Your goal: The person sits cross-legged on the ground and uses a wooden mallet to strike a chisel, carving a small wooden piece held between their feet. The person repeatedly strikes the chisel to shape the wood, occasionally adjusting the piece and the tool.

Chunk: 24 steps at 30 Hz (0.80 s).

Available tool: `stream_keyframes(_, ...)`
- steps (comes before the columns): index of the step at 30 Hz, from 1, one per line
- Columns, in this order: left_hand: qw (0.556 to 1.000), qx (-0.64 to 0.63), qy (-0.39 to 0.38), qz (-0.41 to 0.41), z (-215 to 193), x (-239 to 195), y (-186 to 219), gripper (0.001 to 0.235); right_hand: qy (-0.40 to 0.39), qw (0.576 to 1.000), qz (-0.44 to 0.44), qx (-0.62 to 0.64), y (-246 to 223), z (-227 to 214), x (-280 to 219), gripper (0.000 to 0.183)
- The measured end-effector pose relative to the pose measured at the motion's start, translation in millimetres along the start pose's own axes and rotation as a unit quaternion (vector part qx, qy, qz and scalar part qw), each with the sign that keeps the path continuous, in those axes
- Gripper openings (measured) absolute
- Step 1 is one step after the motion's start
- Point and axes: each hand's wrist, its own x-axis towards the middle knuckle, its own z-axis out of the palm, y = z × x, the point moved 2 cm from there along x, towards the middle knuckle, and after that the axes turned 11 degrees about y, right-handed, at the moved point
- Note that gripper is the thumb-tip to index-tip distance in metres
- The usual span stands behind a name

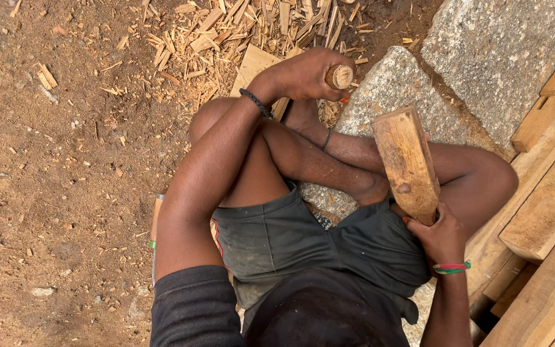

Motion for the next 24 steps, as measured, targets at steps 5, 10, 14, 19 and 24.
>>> stream_keyframes(5,1.000,0.011,0.017,-0.002,2,0,-3,0.048,0.017,1.000,-0.005,0.002,1,-3,-3,0.054)
stream_keyframes(10,0.997,0.029,0.047,0.053,3,-1,-6,0.059,0.033,0.989,0.012,0.144,1,-7,-13,0.046)
stream_keyframes(14,0.999,0.031,0.017,0.001,5,0,-9,0.058,0.062,0.928,-0.013,0.368,-17,-9,-16,0.040)
stream_keyframes(19,0.999,0.035,0.019,-0.014,7,1,-9,0.060,0.138,0.834,-0.076,0.528,-53,-20,7,0.037)
stream_keyframes(24,1.000,0.011,0.009,-0.011,11,2,-12,0.045,0.268,0.886,-0.249,0.286,-84,-4,36,0.052)
